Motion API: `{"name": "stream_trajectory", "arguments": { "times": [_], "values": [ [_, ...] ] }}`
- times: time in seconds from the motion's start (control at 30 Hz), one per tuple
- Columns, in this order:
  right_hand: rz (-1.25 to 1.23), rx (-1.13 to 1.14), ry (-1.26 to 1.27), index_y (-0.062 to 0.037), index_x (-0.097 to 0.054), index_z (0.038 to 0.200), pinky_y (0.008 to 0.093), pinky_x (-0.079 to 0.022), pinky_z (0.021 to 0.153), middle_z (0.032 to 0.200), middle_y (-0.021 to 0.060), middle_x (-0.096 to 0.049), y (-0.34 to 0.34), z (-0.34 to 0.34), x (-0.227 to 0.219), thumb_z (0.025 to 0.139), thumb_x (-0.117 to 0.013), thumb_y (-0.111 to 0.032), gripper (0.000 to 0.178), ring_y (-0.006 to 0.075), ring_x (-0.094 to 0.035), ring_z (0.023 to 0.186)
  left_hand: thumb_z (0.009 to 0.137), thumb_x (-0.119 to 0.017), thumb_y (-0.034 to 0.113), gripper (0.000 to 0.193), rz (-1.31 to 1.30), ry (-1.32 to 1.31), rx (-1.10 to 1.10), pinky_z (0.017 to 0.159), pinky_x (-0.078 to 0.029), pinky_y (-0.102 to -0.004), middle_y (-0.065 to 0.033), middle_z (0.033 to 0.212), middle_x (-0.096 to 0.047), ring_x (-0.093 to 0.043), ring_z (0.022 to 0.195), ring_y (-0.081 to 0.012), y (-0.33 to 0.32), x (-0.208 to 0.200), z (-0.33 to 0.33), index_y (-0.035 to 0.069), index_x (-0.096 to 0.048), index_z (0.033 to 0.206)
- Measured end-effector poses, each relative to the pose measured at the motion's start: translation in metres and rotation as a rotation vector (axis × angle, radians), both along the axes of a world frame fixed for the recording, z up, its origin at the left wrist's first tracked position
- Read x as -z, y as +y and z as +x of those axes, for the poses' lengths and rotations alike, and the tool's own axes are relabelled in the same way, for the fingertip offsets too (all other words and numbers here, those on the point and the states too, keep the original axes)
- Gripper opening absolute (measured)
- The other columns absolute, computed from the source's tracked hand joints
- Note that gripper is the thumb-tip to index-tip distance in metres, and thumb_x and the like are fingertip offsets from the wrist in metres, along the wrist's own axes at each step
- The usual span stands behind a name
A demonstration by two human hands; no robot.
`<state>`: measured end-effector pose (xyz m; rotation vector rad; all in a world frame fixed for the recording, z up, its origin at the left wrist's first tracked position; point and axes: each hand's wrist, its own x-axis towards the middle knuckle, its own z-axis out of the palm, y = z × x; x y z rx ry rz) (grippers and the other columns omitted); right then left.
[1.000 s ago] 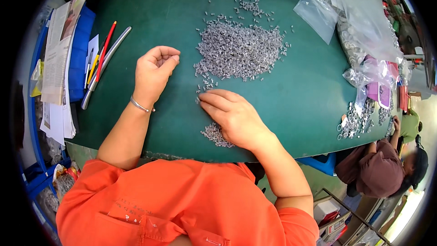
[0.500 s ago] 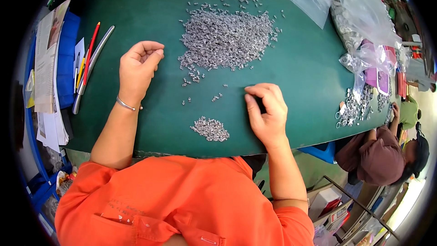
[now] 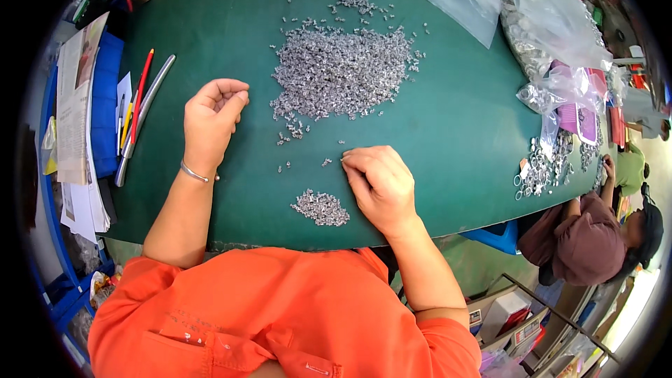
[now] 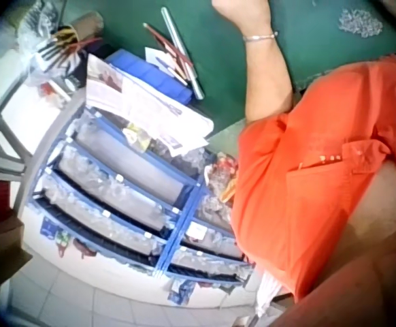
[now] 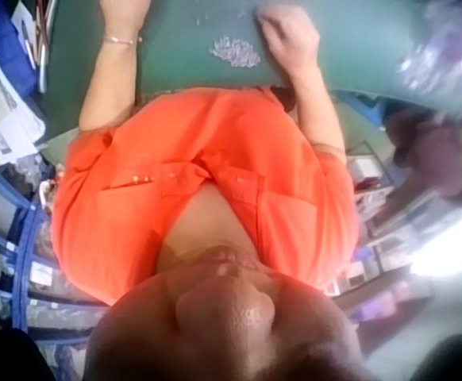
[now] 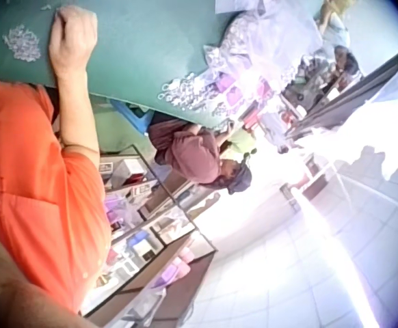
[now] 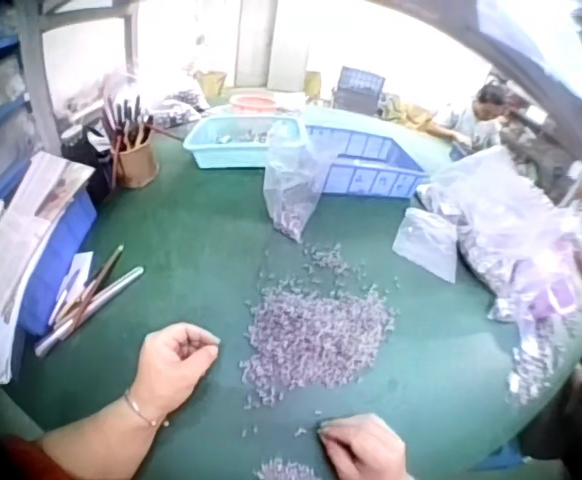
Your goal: The person sorts small metal parts on a table by hand, handles metal lock components, and opens a plastic bag.
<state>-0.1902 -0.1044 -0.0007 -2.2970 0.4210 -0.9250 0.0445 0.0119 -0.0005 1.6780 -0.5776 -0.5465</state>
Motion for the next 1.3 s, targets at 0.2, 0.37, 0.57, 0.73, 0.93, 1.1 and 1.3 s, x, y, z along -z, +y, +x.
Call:
{"name": "stream_trajectory", "arguments": {
  "times": [0.2,0.37,0.57,0.73,0.93,1.1,1.3],
  "values": [
    [0.099,-0.022,-0.024,-0.0028,-0.059,0.078,0.0319,-0.053,0.067,0.085,0.0105,-0.071,0.003,-0.002,0.001,0.071,-0.074,0.011,0.021,0.0250,-0.066,0.076,0.088,-0.066,0.004,0.011,-0.005,-0.004,-0.007,0.050,-0.039,-0.0162,-0.0004,0.082,-0.066,-0.051,0.061,-0.0019,0.002,0.001,0.001,-0.001,-0.068,0.099],
    [0.285,-0.006,-0.064,-0.0034,-0.055,0.077,0.0293,-0.053,0.066,0.087,0.0117,-0.071,0.005,-0.006,0.006,0.073,-0.075,0.011,0.025,0.0212,-0.067,0.078,0.089,-0.066,0.004,0.011,-0.005,-0.006,-0.008,0.050,-0.039,-0.0163,-0.0003,0.082,-0.066,-0.052,0.061,-0.0019,0.002,0.000,0.001,-0.001,-0.067,0.099],
    [0.373,-0.023,-0.109,-0.0025,-0.056,0.079,0.0286,-0.055,0.069,0.089,0.0127,-0.072,0.004,-0.009,0.007,0.074,-0.075,0.011,0.024,0.0204,-0.068,0.080,0.089,-0.066,0.004,0.011,-0.007,0.002,-0.006,0.050,-0.039,-0.0167,0.0003,0.080,-0.065,-0.051,0.061,-0.0019,0.000,-0.002,0.000,-0.001,-0.068,0.099],
    [0.320,-0.140,-0.009,-0.0026,-0.061,0.081,0.0307,-0.054,0.069,0.086,0.0114,-0.072,0.006,-0.010,-0.003,0.073,-0.076,0.009,0.020,0.0229,-0.068,0.078,0.088,-0.066,0.004,0.012,-0.025,0.024,-0.017,0.050,-0.038,-0.0165,0.0010,0.080,-0.065,-0.051,0.061,-0.0017,0.002,-0.002,0.000,0.000,-0.068,0.099],
    [-0.025,-0.008,0.129,-0.0035,-0.067,0.089,0.0356,-0.048,0.070,0.086,0.0070,-0.065,-0.009,0.008,-0.006,0.075,-0.072,0.004,0.016,0.0276,-0.059,0.078,0.088,-0.066,0.004,0.013,-0.013,0.009,-0.008,0.050,-0.038,-0.0165,0.0005,0.081,-0.065,-0.051,0.061,-0.0016,0.001,-0.001,0.001,-0.001,-0.068,0.100],
    [-0.095,0.017,0.189,-0.0048,-0.069,0.091,0.0353,-0.046,0.071,0.090,0.0057,-0.063,-0.012,0.009,0.000,0.075,-0.072,0.003,0.018,0.0263,-0.057,0.081,0.088,-0.067,0.004,0.013,-0.036,0.033,-0.014,0.050,-0.038,-0.0163,0.0004,0.081,-0.065,-0.051,0.060,-0.0013,0.001,0.000,0.001,-0.001,-0.068,0.099],
    [0.024,-0.192,0.179,-0.0070,-0.071,0.096,0.0359,-0.042,0.072,0.090,0.0043,-0.062,-0.012,0.003,-0.009,0.075,-0.072,0.002,0.023,0.0241,-0.056,0.081,0.088,-0.067,0.004,0.012,-0.004,0.022,-0.013,0.050,-0.038,-0.0162,0.0012,0.079,-0.064,-0.050,0.060,-0.0012,0.001,-0.003,0.000,-0.001,-0.068,0.099]
  ]
}}
